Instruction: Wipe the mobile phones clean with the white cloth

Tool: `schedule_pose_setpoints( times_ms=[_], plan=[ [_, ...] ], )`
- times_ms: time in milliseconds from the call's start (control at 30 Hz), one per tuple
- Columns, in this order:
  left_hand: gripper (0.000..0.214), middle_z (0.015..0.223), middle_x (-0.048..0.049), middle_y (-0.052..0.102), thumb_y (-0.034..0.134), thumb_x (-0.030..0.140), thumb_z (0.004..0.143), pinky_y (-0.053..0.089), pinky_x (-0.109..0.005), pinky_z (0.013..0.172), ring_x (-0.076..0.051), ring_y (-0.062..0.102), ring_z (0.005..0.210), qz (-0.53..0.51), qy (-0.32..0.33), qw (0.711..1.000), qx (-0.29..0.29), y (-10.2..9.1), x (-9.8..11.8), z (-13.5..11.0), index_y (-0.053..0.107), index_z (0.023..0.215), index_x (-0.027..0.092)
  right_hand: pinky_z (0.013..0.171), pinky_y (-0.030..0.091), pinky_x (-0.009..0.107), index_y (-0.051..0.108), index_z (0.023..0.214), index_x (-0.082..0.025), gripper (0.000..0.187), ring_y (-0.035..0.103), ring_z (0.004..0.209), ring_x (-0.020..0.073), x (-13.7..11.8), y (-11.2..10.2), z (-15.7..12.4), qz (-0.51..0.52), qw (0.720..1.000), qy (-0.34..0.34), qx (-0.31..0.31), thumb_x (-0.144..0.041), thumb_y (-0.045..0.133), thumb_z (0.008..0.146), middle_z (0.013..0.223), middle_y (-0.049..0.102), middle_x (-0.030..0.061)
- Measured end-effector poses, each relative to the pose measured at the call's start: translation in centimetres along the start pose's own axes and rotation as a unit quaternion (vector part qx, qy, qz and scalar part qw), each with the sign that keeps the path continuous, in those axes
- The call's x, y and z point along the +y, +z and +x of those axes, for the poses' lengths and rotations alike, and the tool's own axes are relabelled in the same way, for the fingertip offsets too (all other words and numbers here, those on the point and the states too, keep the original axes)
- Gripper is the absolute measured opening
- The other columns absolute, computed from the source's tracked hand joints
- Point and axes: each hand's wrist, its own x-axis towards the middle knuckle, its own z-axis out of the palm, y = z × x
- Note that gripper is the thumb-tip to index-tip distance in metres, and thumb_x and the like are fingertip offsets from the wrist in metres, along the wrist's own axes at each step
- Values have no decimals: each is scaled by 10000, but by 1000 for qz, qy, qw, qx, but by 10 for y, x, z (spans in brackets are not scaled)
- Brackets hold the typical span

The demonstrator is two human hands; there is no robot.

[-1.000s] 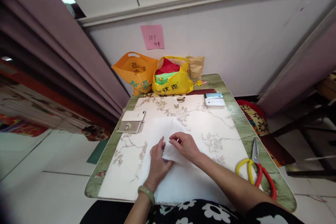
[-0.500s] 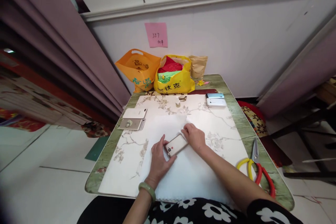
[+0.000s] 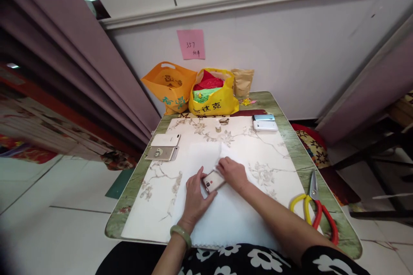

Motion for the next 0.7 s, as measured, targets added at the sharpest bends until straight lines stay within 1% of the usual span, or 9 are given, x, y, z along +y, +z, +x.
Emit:
schedule_pose_setpoints(
  times_ms=[67, 133, 267, 333, 400, 467, 500, 600, 700],
  plan=[
    [851, 1165, -111, 587, 718, 368, 725, 364, -478, 990, -285, 518, 1093, 14, 12, 1000, 0, 0, 0, 0, 294, 1437, 175, 543, 288, 250, 614, 921, -227, 242, 601, 744, 150, 20, -6, 7, 6, 999, 44, 9, -402, 455, 967, 926, 667, 25],
    [801, 1185, -120, 583, 720, 422, 728, 351, -485, 1003, -293, 504, 1119, 36, 24, 999, 9, 1, 0, 0, 361, 1396, 167, 554, 303, 252, 615, 916, -230, 236, 594, 722, 149, 33, -11, 10, 26, 997, 78, 13, -401, 457, 957, 944, 672, 22],
    [558, 1241, -146, 564, 636, 403, 818, 293, -517, 1044, -308, 473, 1187, 96, 34, 994, 40, 2, 1, 0, 474, 1290, 153, 591, 334, 259, 627, 841, -234, 252, 568, 681, 157, 44, -15, 10, 117, 982, 143, 28, -428, 486, 915, 811, 666, 9],
    [472, 1245, -147, 569, 624, 371, 831, 279, -530, 1055, -309, 475, 1199, 109, 44, 992, 43, 2, 3, 0, 509, 1234, 156, 591, 343, 260, 639, 788, -230, 275, 543, 639, 157, 49, -15, 11, 210, 959, 184, 40, -468, 531, 873, 691, 630, -8],
    [441, 1240, -144, 573, 651, 359, 811, 299, -526, 1053, -307, 484, 1196, 98, 55, 993, 46, 1, 4, -1, 524, 1185, 162, 576, 346, 256, 647, 745, -218, 309, 505, 594, 147, 54, -14, 12, 318, 917, 232, 60, -511, 586, 818, 609, 583, -23],
    [444, 1187, -131, 596, 678, 346, 790, 375, -486, 1005, -289, 524, 1136, 66, 64, 994, 52, 2, 4, -2, 518, 1165, 170, 566, 353, 251, 648, 735, -201, 354, 474, 574, 135, 60, -12, 13, 393, 877, 265, 80, -549, 608, 783, 594, 563, -29],
    [440, 1130, -114, 617, 677, 331, 792, 428, -446, 951, -265, 558, 1067, 45, 68, 995, 51, 3, 3, -3, 510, 1169, 176, 565, 360, 249, 648, 741, -193, 377, 467, 573, 131, 62, -12, 14, 413, 864, 274, 87, -566, 605, 777, 605, 566, -28],
    [369, 952, -54, 644, 621, 252, 838, 504, -325, 765, -189, 602, 838, -10, 81, 995, 53, 7, -1, -8, 491, 1179, 199, 568, 383, 246, 648, 760, -175, 430, 469, 586, 127, 66, -11, 14, 439, 848, 281, 99, -602, 602, 757, 640, 587, -19],
    [235, 883, -39, 624, 581, 216, 864, 504, -291, 705, -172, 601, 776, -19, 53, 993, 105, 11, -4, -11, 506, 1086, 203, 561, 401, 247, 651, 781, -158, 477, 485, 594, 133, 67, -14, 14, 464, 828, 294, 112, -630, 601, 738, 644, 601, -3]
  ],
)
